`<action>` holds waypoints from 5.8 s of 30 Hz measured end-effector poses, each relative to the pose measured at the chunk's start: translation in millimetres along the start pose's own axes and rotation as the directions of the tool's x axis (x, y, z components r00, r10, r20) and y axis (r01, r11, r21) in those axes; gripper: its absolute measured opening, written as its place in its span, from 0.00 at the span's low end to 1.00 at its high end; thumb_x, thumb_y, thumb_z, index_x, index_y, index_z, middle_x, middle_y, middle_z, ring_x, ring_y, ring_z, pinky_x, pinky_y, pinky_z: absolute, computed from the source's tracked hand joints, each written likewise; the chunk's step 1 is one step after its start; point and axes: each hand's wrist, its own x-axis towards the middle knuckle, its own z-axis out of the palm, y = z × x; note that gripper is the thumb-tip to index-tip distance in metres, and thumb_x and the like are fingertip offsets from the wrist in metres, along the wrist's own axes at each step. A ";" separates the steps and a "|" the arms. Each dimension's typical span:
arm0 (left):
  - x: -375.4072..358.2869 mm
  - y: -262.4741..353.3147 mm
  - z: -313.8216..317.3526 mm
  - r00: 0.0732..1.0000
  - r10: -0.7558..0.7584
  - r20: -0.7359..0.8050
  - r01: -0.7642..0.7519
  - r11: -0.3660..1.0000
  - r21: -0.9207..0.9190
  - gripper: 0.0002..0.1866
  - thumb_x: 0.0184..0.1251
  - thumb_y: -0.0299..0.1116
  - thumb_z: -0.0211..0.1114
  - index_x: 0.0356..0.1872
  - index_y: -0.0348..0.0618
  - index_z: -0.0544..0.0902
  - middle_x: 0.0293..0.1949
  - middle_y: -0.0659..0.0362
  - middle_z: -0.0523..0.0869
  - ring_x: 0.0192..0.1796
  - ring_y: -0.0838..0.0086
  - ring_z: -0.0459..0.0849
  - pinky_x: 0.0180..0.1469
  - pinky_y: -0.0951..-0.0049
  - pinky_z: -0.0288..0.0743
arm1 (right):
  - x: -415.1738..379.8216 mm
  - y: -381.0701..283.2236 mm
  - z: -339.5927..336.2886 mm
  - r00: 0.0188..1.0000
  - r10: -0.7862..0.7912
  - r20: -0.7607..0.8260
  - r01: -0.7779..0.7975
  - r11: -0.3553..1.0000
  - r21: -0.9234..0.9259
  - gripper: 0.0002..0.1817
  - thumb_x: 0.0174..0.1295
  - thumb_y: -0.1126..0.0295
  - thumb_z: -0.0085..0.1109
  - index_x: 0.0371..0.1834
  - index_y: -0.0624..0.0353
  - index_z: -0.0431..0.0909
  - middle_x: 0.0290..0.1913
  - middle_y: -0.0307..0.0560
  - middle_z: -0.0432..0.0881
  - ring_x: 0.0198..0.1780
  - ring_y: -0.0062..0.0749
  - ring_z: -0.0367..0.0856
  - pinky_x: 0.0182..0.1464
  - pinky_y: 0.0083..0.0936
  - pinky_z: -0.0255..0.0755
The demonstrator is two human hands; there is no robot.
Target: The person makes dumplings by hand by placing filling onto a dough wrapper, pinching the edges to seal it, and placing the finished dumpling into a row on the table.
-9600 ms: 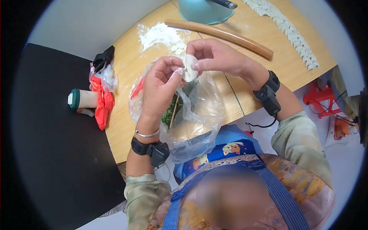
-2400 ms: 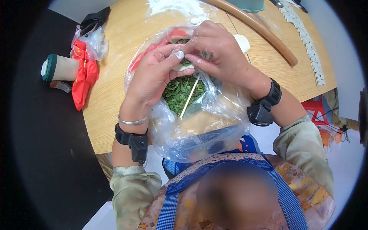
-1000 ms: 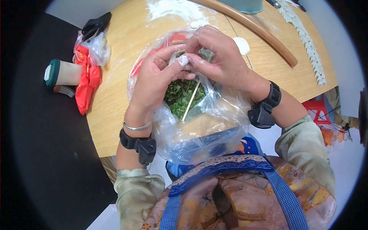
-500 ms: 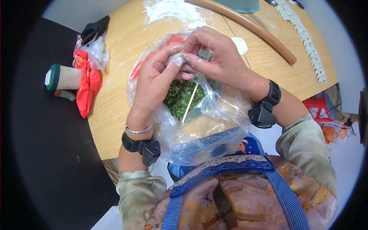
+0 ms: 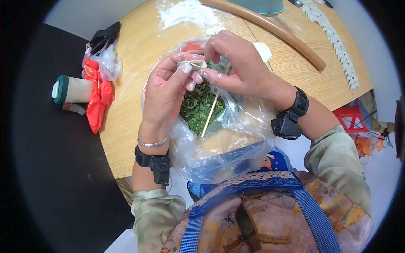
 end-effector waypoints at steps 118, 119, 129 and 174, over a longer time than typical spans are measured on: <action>-1.7 -9.9 1.3 0.986 0.164 0.029 -0.166 0.964 0.209 0.10 0.68 0.19 0.57 0.48 0.35 0.71 0.46 0.57 0.79 0.44 0.78 0.84 0.46 0.81 0.81 | 1.0 -5.0 5.1 1.000 0.017 0.013 -0.018 0.992 0.122 0.07 0.53 0.75 0.63 0.35 0.61 0.79 0.29 0.49 0.78 0.33 0.40 0.78 0.36 0.29 0.72; -1.4 -10.4 0.9 0.986 0.167 0.025 -0.168 0.961 0.220 0.10 0.68 0.19 0.57 0.48 0.35 0.71 0.46 0.57 0.79 0.43 0.78 0.84 0.45 0.82 0.81 | 1.5 -6.5 4.5 0.999 0.034 0.021 -0.036 0.989 0.143 0.07 0.52 0.75 0.63 0.35 0.61 0.79 0.29 0.48 0.78 0.33 0.40 0.78 0.36 0.29 0.72; -2.6 -11.1 4.2 0.985 0.172 0.021 -0.172 0.955 0.240 0.11 0.67 0.21 0.59 0.48 0.37 0.72 0.41 0.58 0.81 0.42 0.79 0.83 0.45 0.80 0.79 | -0.2 -3.9 5.8 0.999 0.016 0.033 -0.019 0.994 0.111 0.07 0.51 0.75 0.64 0.33 0.61 0.78 0.29 0.48 0.77 0.33 0.40 0.78 0.36 0.31 0.71; -2.1 -12.2 6.1 0.985 0.166 0.055 -0.175 0.958 0.228 0.15 0.66 0.18 0.57 0.52 0.37 0.69 0.46 0.57 0.79 0.46 0.79 0.81 0.47 0.79 0.80 | 1.1 1.1 5.4 0.997 -0.026 0.079 0.019 0.996 0.090 0.09 0.50 0.74 0.62 0.35 0.61 0.77 0.32 0.50 0.76 0.38 0.44 0.76 0.41 0.34 0.71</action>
